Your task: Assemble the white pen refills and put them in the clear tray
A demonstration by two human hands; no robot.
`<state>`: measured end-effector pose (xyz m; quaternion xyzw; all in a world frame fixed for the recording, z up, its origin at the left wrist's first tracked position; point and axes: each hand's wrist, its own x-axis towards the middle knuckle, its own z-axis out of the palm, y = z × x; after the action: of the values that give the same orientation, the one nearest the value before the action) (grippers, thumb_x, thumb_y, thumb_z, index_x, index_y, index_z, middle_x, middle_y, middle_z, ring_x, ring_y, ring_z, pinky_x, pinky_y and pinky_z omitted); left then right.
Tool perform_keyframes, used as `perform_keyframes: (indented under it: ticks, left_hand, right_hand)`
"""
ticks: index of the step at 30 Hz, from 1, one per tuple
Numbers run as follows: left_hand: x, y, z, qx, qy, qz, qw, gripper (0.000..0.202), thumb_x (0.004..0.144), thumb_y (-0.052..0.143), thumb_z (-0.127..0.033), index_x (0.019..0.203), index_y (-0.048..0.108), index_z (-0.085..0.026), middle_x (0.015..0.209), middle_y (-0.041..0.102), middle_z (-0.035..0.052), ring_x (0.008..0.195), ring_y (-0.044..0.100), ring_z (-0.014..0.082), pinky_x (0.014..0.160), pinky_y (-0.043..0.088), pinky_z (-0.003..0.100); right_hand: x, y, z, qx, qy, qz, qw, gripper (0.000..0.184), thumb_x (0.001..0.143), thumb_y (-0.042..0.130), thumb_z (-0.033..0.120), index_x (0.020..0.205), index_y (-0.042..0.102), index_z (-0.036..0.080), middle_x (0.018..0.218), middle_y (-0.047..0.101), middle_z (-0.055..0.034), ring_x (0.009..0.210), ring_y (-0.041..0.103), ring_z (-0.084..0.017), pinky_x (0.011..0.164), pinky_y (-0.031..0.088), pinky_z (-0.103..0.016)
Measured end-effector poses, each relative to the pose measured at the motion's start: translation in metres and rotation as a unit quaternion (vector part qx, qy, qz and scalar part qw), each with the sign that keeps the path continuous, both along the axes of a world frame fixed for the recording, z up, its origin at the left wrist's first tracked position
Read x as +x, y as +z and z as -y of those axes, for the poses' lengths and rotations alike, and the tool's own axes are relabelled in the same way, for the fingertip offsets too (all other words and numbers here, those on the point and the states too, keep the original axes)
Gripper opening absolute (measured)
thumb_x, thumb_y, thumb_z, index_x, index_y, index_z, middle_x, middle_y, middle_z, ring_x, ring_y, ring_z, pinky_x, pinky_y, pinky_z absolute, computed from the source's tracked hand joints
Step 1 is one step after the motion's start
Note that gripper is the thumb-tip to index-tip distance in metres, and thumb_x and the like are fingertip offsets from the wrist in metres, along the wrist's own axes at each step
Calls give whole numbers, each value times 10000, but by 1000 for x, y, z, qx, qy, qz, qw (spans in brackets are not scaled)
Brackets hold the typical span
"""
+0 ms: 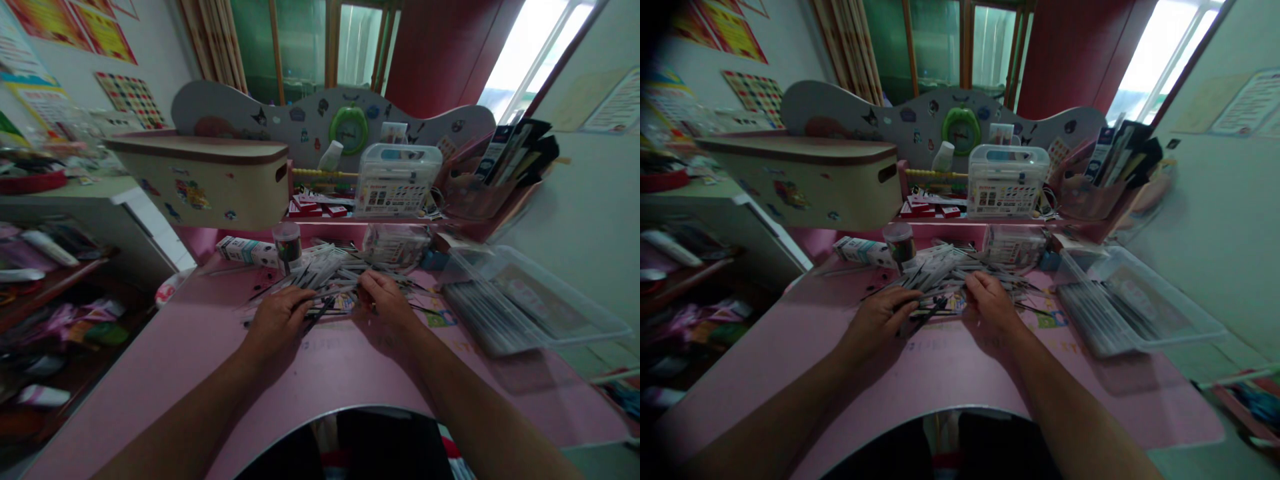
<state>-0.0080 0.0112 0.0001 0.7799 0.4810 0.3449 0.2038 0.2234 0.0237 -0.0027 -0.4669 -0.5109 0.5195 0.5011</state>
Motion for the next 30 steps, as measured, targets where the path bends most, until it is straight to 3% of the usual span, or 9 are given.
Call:
perform_keyframes:
  ticks: [4, 7, 12, 17, 23, 30]
  left_hand:
    - [0, 0, -1, 0, 2, -3, 1000, 273, 926, 540, -214, 1025, 793, -193, 991, 768, 93, 909, 693, 244, 809, 494, 352]
    - [-1, -1, -1, 1, 2, 2, 1000, 272, 923, 544, -219, 1026, 796, -200, 986, 771, 88, 896, 697, 242, 801, 497, 349]
    - [-1, -2, -1, 2, 2, 8, 1000, 276, 918, 544, -216, 1028, 796, -202, 987, 771, 88, 898, 699, 241, 798, 504, 348]
    - [0, -1, 0, 7, 1, -3, 1000, 273, 924, 537, -209, 1025, 790, -191, 972, 762, 88, 898, 694, 236, 810, 505, 352]
    - [0, -2, -1, 10, -14, -11, 1000, 275, 927, 531, -197, 1037, 783, -188, 957, 753, 82, 890, 690, 221, 815, 509, 340]
    - [0, 1, 0, 10, 0, -13, 1000, 278, 927, 526, -211, 1020, 787, -198, 985, 762, 87, 897, 691, 231, 812, 513, 355]
  right_hand:
    - [-1, 0, 2, -13, 2, -46, 999, 154, 743, 685, 308, 827, 588, 222, 609, 498, 60, 494, 392, -84, 441, 295, -187]
    - [-2, -1, 2, 1, -3, -30, 1000, 158, 750, 682, 320, 744, 568, 210, 595, 482, 50, 510, 404, -91, 449, 305, -195]
    - [-2, -1, 1, 1, -5, 6, 1000, 354, 814, 669, 445, 620, 499, 202, 561, 452, 28, 506, 388, -97, 443, 282, -209]
    - [-4, -3, 4, -35, -1, -73, 997, 142, 764, 664, 305, 798, 556, 220, 606, 467, 61, 492, 374, -83, 437, 267, -186]
    - [0, -8, 0, -4, 10, -12, 1000, 271, 817, 668, 392, 695, 513, 205, 580, 457, 51, 503, 383, -88, 443, 294, -196]
    - [-3, -4, 2, -12, 5, -40, 999, 129, 706, 665, 272, 755, 562, 212, 577, 472, 58, 500, 386, -90, 449, 289, -195]
